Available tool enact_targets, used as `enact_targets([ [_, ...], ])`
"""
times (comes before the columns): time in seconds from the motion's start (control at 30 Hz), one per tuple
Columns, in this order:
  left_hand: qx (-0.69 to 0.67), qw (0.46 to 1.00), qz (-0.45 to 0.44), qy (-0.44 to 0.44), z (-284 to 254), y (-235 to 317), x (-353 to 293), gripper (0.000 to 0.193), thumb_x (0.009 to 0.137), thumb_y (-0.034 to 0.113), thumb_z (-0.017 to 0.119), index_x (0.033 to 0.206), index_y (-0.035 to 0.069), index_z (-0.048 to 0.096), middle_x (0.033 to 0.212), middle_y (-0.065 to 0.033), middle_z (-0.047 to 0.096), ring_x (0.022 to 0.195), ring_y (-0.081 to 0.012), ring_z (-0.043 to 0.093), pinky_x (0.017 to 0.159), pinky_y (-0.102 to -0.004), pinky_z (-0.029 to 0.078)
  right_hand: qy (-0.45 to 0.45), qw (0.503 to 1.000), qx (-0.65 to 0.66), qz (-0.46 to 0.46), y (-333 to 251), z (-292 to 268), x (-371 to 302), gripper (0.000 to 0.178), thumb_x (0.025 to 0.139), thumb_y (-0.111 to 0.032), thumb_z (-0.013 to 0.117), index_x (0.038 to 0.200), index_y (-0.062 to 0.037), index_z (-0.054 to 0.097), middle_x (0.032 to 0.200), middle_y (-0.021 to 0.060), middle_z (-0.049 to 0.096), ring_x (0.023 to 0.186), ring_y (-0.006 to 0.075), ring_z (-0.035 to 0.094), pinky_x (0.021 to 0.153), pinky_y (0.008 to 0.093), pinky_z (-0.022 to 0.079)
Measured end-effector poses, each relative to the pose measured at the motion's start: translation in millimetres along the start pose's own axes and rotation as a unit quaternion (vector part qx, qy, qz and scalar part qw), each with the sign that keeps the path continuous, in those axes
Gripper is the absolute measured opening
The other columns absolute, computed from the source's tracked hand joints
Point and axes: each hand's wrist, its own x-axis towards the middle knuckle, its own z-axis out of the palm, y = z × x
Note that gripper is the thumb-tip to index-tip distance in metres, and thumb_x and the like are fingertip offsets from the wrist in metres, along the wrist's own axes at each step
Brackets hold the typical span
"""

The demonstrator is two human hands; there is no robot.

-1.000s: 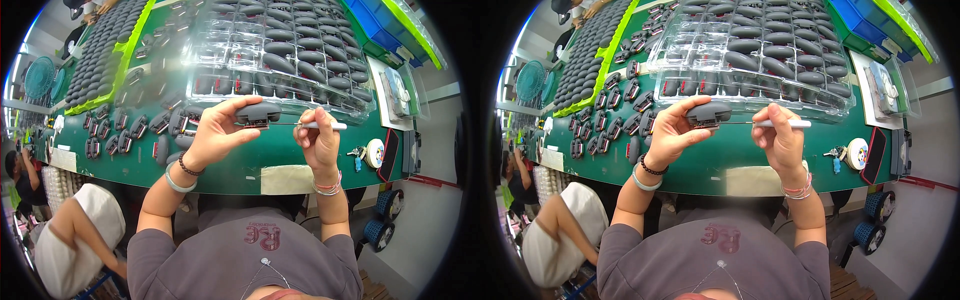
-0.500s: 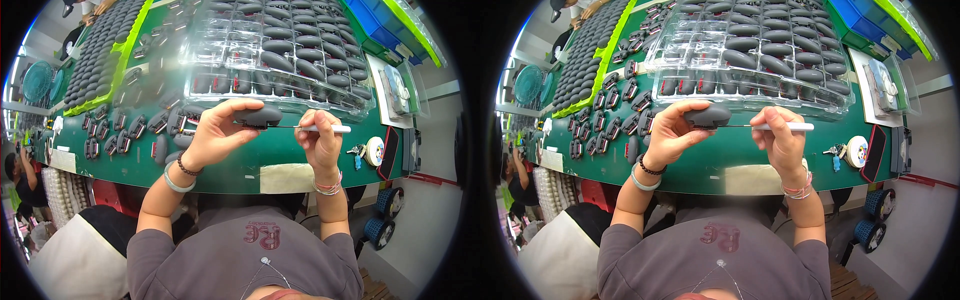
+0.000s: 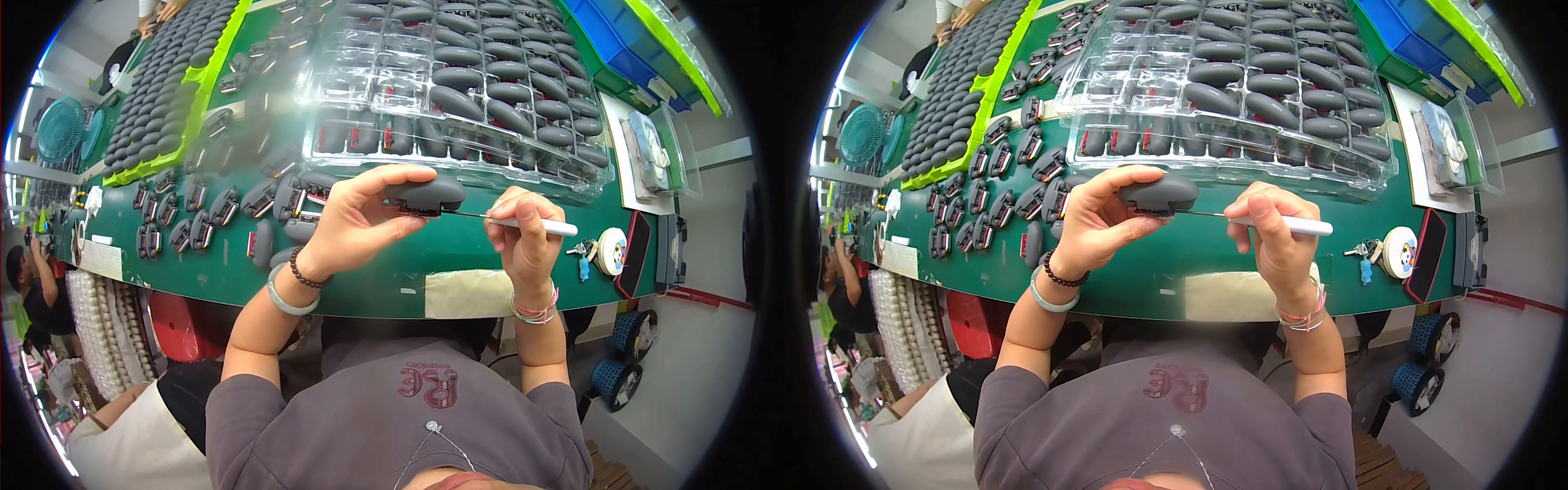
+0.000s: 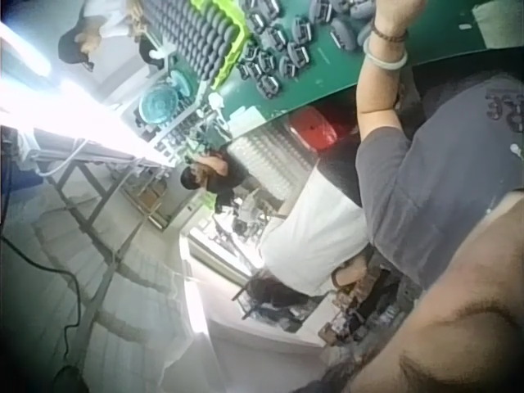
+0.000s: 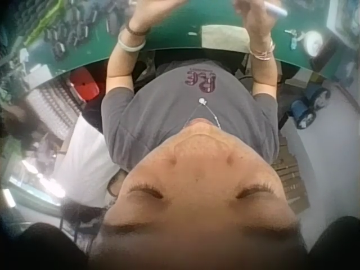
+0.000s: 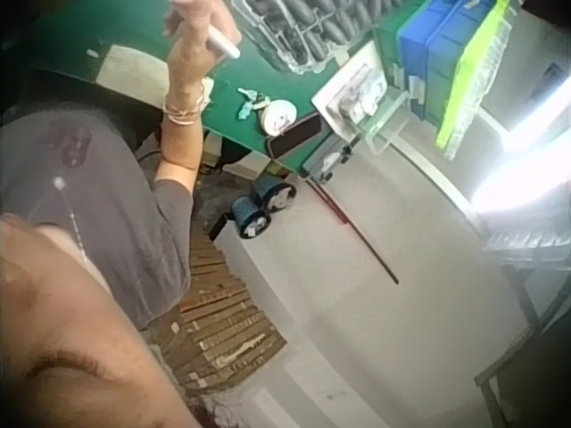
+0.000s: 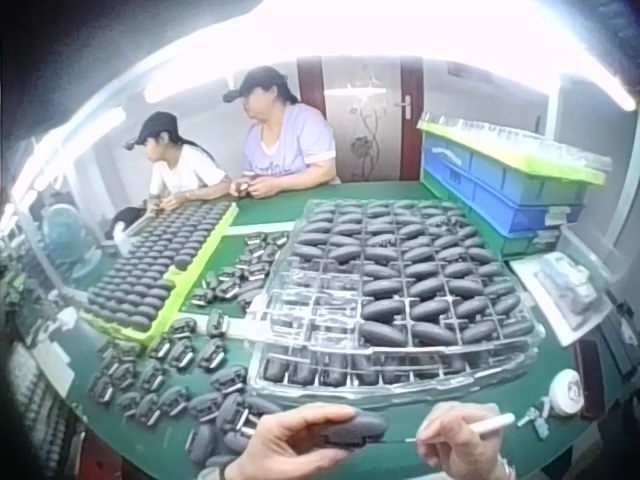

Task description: The person assembles small black plastic components by hand and with an assembly tool at a work table.

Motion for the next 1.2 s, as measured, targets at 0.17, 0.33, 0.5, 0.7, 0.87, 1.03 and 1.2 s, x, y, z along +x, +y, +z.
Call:
enact_targets([
  [0.17,0.007,1.000,0.006,0.001,-1.7,-0.8,0.6,0.042,0.075,-0.009,0.058,0.115,-0.002,0.050,0.116,-0.0101,0.049,0.104,-0.0186,0.051,0.087,-0.0329,0.048,0.005,1.000,-0.012,-0.015,-0.9,-1.3,-0.1,0.032,0.087,-0.023,0.054,0.073,0.0049,0.062,0.067,0.0116,0.055,0.051,0.0138,0.052,0.038,0.0205,0.034],
  [0.33,-0.002,1.000,0.001,-0.003,-0.2,0.6,0.3,0.042,0.075,-0.009,0.058,0.116,-0.002,0.050,0.116,-0.0102,0.049,0.104,-0.0190,0.051,0.088,-0.0335,0.048,0.004,1.000,0.011,0.018,-0.9,-1.7,1.1,0.032,0.086,-0.023,0.054,0.072,0.0052,0.062,0.066,0.0117,0.055,0.050,0.0137,0.052,0.037,0.0204,0.034],
  [0.5,0.008,1.000,0.002,-0.004,-0.5,2.5,0.1,0.043,0.075,-0.009,0.059,0.116,-0.003,0.049,0.117,-0.0105,0.049,0.105,-0.0193,0.050,0.088,-0.0345,0.047,0.009,1.000,0.021,0.020,-0.3,-3.1,1.4,0.033,0.086,-0.023,0.055,0.071,0.0056,0.061,0.066,0.0117,0.055,0.050,0.0137,0.051,0.037,0.0206,0.033],
  [0.7,0.007,1.000,0.017,-0.003,0.2,1.3,1.3,0.043,0.075,-0.009,0.059,0.116,-0.004,0.049,0.116,-0.0109,0.049,0.105,-0.0193,0.050,0.088,-0.0347,0.048,0.015,1.000,0.010,0.021,-1.8,-0.4,1.3,0.034,0.086,-0.024,0.054,0.071,0.0058,0.061,0.064,0.0111,0.055,0.049,0.0135,0.051,0.037,0.0206,0.033],
  [0.87,0.013,1.000,0.016,-0.010,-1.6,0.6,1.3,0.044,0.074,-0.009,0.059,0.117,-0.004,0.048,0.117,-0.0109,0.049,0.105,-0.0193,0.051,0.088,-0.0344,0.048,0.011,0.999,0.011,0.030,-1.5,-1.0,2.0,0.034,0.086,-0.024,0.054,0.071,0.0056,0.061,0.063,0.0107,0.055,0.048,0.0130,0.050,0.037,0.0203,0.033],
  [1.03,0.013,1.000,0.014,0.001,-0.3,1.3,1.0,0.044,0.074,-0.009,0.059,0.117,-0.004,0.048,0.117,-0.0111,0.049,0.105,-0.0195,0.051,0.088,-0.0347,0.048,0.022,0.999,0.014,0.033,-1.4,-1.9,1.3,0.035,0.086,-0.025,0.054,0.070,0.0056,0.061,0.063,0.0102,0.055,0.047,0.0124,0.050,0.037,0.0195,0.033],
  [1.2,0.013,1.000,0.021,-0.002,-1.3,0.2,0.6,0.043,0.074,-0.009,0.059,0.116,-0.004,0.049,0.117,-0.0111,0.049,0.105,-0.0196,0.051,0.088,-0.0349,0.048,0.023,0.999,0.006,0.030,-1.9,0.0,1.8,0.035,0.086,-0.025,0.055,0.070,0.0054,0.061,0.062,0.0099,0.055,0.047,0.0120,0.049,0.036,0.0194,0.032],
])
